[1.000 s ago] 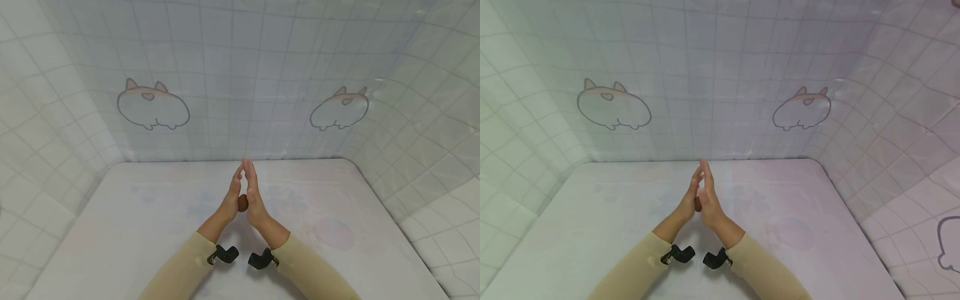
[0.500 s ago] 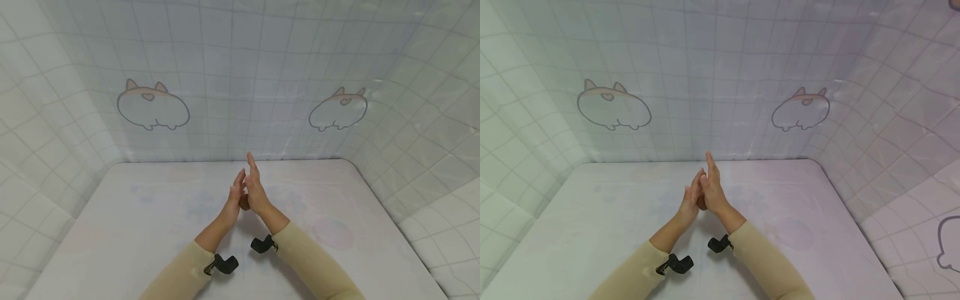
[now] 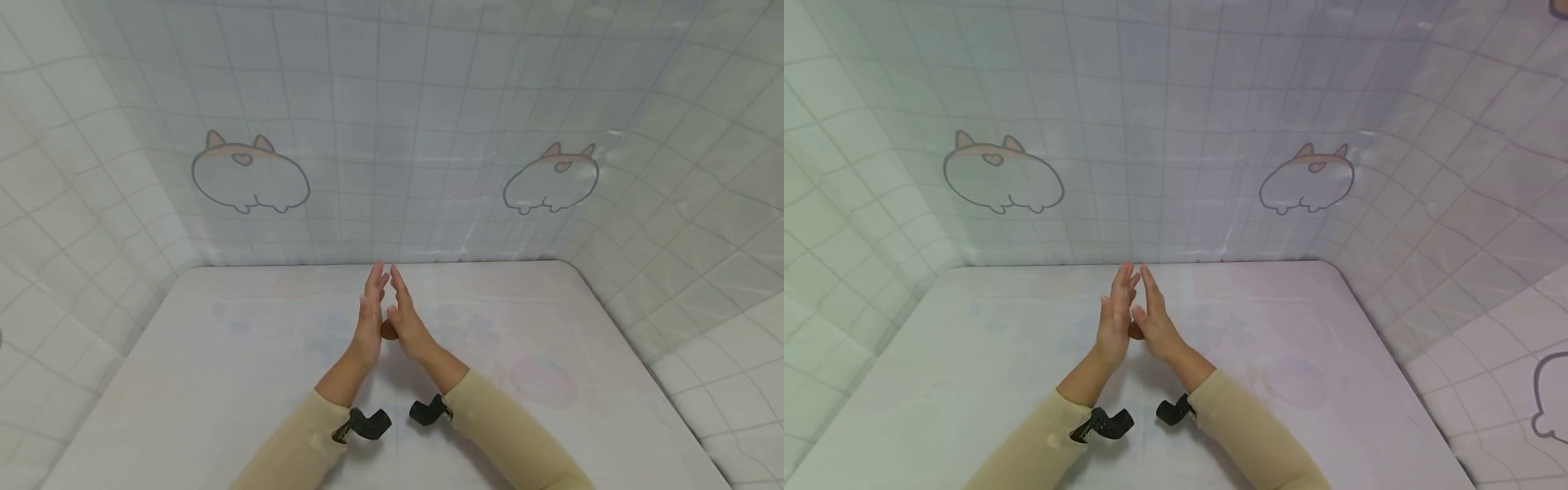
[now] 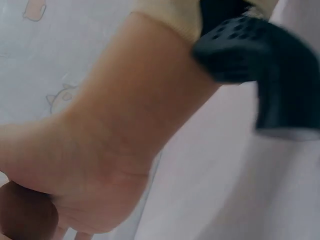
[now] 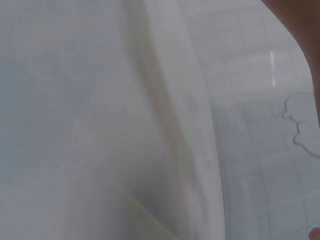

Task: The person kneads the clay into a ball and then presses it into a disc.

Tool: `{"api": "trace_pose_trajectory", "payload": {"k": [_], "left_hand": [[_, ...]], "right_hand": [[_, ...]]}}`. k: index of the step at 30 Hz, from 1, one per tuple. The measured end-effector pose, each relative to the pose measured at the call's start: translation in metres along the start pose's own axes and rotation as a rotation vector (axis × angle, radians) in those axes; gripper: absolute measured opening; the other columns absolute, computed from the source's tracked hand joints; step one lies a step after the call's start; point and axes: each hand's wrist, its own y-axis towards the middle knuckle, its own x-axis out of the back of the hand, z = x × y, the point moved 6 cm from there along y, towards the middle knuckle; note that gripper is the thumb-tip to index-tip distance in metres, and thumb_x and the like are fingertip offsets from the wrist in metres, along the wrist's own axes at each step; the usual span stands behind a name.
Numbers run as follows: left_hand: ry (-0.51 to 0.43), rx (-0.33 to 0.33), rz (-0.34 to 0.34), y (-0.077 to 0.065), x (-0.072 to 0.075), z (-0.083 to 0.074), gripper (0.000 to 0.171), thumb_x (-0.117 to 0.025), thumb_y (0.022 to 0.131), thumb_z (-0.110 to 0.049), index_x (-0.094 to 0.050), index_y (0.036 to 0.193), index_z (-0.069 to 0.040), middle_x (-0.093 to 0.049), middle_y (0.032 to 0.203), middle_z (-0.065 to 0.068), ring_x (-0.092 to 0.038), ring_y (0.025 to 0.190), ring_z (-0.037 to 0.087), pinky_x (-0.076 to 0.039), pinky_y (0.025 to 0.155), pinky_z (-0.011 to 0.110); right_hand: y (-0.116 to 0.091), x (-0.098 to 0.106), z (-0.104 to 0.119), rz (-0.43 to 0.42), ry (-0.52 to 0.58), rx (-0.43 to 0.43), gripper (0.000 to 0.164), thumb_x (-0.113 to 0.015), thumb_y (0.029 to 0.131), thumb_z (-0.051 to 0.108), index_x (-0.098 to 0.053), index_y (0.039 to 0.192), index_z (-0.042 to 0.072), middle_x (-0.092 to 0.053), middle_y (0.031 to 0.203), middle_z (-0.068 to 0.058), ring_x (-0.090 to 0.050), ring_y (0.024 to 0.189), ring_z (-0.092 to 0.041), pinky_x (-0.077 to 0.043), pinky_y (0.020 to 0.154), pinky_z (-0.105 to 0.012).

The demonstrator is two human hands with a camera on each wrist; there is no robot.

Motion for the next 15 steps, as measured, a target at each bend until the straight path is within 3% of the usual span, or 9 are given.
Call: {"api": "trace_pose_trajectory", "payload": {"k": [3, 4, 7, 15], "left_hand": [[0.031, -0.003, -0.028, 0.003, 0.003, -0.001, 0.098, -0.016, 0.091, -0.084, -0.003, 0.162, -0.018, -0.005, 0.166, 0.007, -0.007, 0.151, 0.033, -0.003, 0.113, 0.067], [0.045, 0.003, -0.036, 0.004, 0.004, -0.001, 0.098, -0.016, 0.09, -0.085, -0.003, 0.162, -0.019, -0.005, 0.166, 0.007, -0.007, 0.151, 0.033, -0.004, 0.113, 0.069], [0.071, 0.034, -0.049, 0.007, 0.007, 0.0, 0.099, -0.017, 0.087, -0.087, -0.003, 0.162, -0.025, -0.006, 0.166, 0.005, -0.005, 0.151, 0.031, -0.006, 0.112, 0.07], [0.108, 0.12, -0.041, 0.004, 0.009, 0.016, 0.096, -0.014, 0.088, -0.086, -0.001, 0.162, -0.026, -0.007, 0.166, 0.008, -0.007, 0.152, 0.03, -0.006, 0.111, 0.072]], "right_hand": [[-0.004, -0.007, 0.005, 0.025, -0.001, 0.083, 0.102, -0.024, 0.086, 0.088, 0.007, 0.161, 0.027, 0.005, 0.167, -0.008, -0.03, 0.142, -0.036, -0.038, 0.106, -0.056], [-0.006, -0.009, 0.009, 0.028, -0.016, 0.129, 0.1, -0.022, 0.089, 0.085, 0.007, 0.162, 0.023, 0.004, 0.167, -0.009, -0.017, 0.149, -0.033, -0.031, 0.111, -0.056], [-0.01, -0.013, 0.019, 0.03, -0.042, 0.247, 0.097, -0.017, 0.094, 0.08, 0.007, 0.161, 0.015, 0.004, 0.167, -0.011, -0.005, 0.153, -0.029, -0.011, 0.118, -0.059], [-0.018, -0.01, 0.042, -0.014, 0.005, 0.388, 0.094, -0.011, 0.098, 0.074, 0.008, 0.159, 0.005, 0.004, 0.166, -0.018, -0.003, 0.152, -0.033, -0.008, 0.12, -0.049]]}}
